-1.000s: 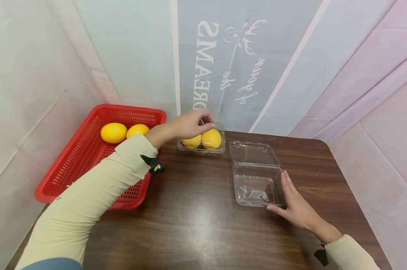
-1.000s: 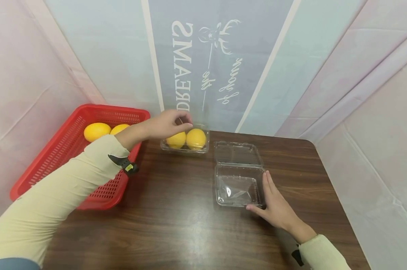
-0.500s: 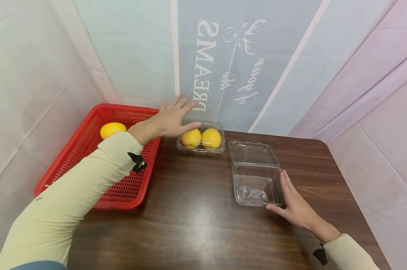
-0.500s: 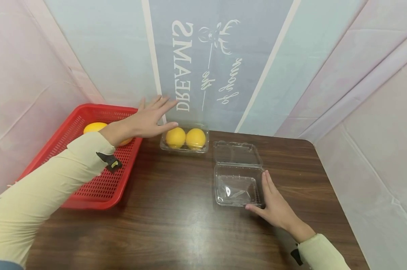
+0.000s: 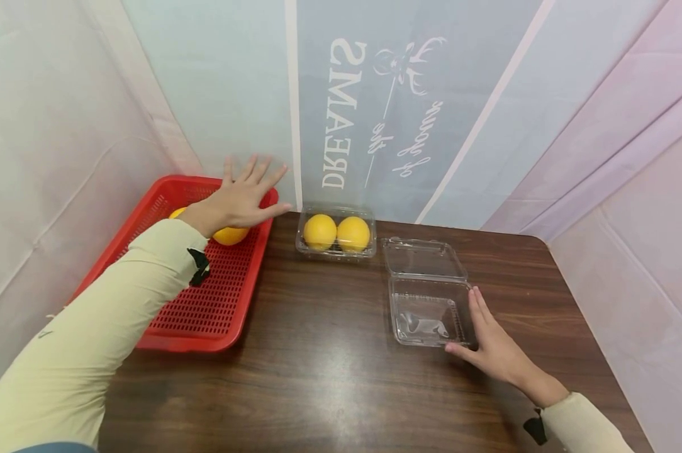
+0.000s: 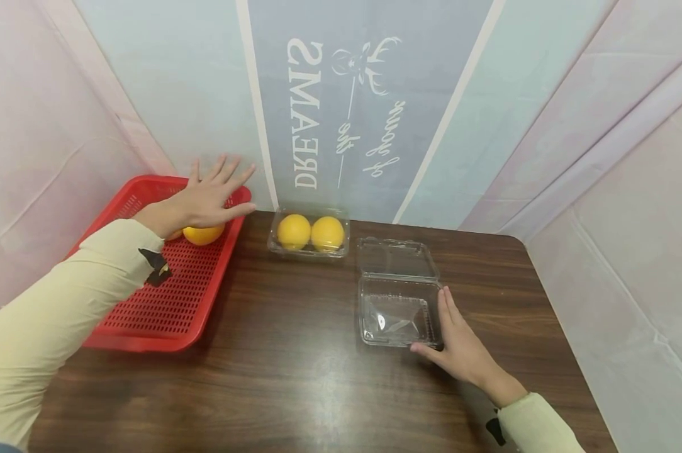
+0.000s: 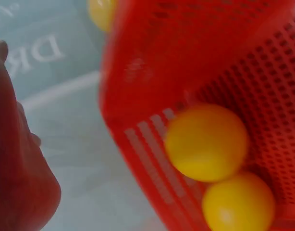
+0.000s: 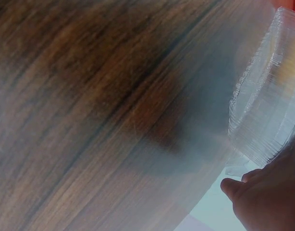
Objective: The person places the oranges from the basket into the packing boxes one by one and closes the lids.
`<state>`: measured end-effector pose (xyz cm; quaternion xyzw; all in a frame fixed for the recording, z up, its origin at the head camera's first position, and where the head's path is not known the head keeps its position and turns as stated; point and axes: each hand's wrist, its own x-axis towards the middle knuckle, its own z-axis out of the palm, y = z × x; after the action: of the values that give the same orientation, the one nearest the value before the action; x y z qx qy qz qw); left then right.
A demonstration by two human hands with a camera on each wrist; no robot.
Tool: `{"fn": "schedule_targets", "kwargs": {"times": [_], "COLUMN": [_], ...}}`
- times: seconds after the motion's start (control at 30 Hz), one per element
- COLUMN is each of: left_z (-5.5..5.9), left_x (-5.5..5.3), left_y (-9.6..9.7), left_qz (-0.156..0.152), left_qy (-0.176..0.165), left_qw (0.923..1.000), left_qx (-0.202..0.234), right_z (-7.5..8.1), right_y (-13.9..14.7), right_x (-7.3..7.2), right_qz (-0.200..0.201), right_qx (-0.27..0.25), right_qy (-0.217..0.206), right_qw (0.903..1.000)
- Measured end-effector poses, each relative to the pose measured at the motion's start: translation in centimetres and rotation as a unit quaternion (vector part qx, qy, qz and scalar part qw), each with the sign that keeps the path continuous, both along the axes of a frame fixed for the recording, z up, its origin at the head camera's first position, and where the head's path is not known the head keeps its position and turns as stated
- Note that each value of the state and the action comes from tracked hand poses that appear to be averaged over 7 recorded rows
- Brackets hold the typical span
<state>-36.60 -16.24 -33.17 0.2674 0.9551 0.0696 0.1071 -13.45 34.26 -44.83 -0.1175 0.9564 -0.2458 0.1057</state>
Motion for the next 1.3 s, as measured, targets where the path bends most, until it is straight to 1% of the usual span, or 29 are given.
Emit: {"fn": "schedule_targets", "kwargs": {"times": [0.1, 0.2, 0.3, 0.4, 0.6, 0.7, 0.83, 0.97, 1.17, 1.3], "left_z": [-0.7, -1.1, -1.6, -2.3, -3.8, -4.6, -5.4, -6.1, -7.1, -7.4], "left_x": [-0.3, -0.3, -0.3, -0.2, 0.1, 0.4, 0.8, 1.0, 1.3, 1.5], "left_y": [-1.3, -2.0, -2.7, -3.6, -5.3, -5.9, -6.2, -6.1, -5.9, -5.9], "left_qz": [0.012, 0.015, 0.016, 0.023, 0.038, 0.044, 0.051, 0.061, 0.086, 0.092], "left_qy": [0.0, 0.001, 0.002, 0.001, -0.017, -0.034, -0.055, -0.066, -0.093, -0.099], "left_qw": [0.9999, 0.9999, 0.9998, 0.9995, 0.9989, 0.9982, 0.997, 0.9959, 0.9919, 0.9908], "left_qx": [-0.003, -0.003, -0.011, -0.02, -0.022, -0.02, -0.018, -0.007, -0.003, -0.005], "right_z": [0.0, -0.1, -0.2, -0.3, -0.4, -0.5, -0.6, -0.6, -0.6, -0.6], "right_y": [0.0, 0.1, 0.2, 0.2, 0.2, 0.2, 0.2, 0.2, 0.3, 0.2], "right_x": [0.0, 0.0, 0.0, 0.0, 0.0, 0.0, 0.0, -0.1, 0.0, -0.1], "right_qz": [0.001, 0.0, -0.001, -0.001, -0.002, -0.001, 0.001, 0.0, -0.001, -0.002], "right_qx": [0.001, 0.0, -0.004, -0.007, -0.008, -0.009, -0.01, -0.008, -0.006, -0.005], "right_qy": [0.004, 0.005, 0.003, 0.0, 0.002, 0.006, 0.009, 0.008, 0.006, 0.007], "right_qw": [1.0, 1.0, 1.0, 1.0, 1.0, 0.9999, 0.9999, 0.9999, 1.0, 1.0]}}
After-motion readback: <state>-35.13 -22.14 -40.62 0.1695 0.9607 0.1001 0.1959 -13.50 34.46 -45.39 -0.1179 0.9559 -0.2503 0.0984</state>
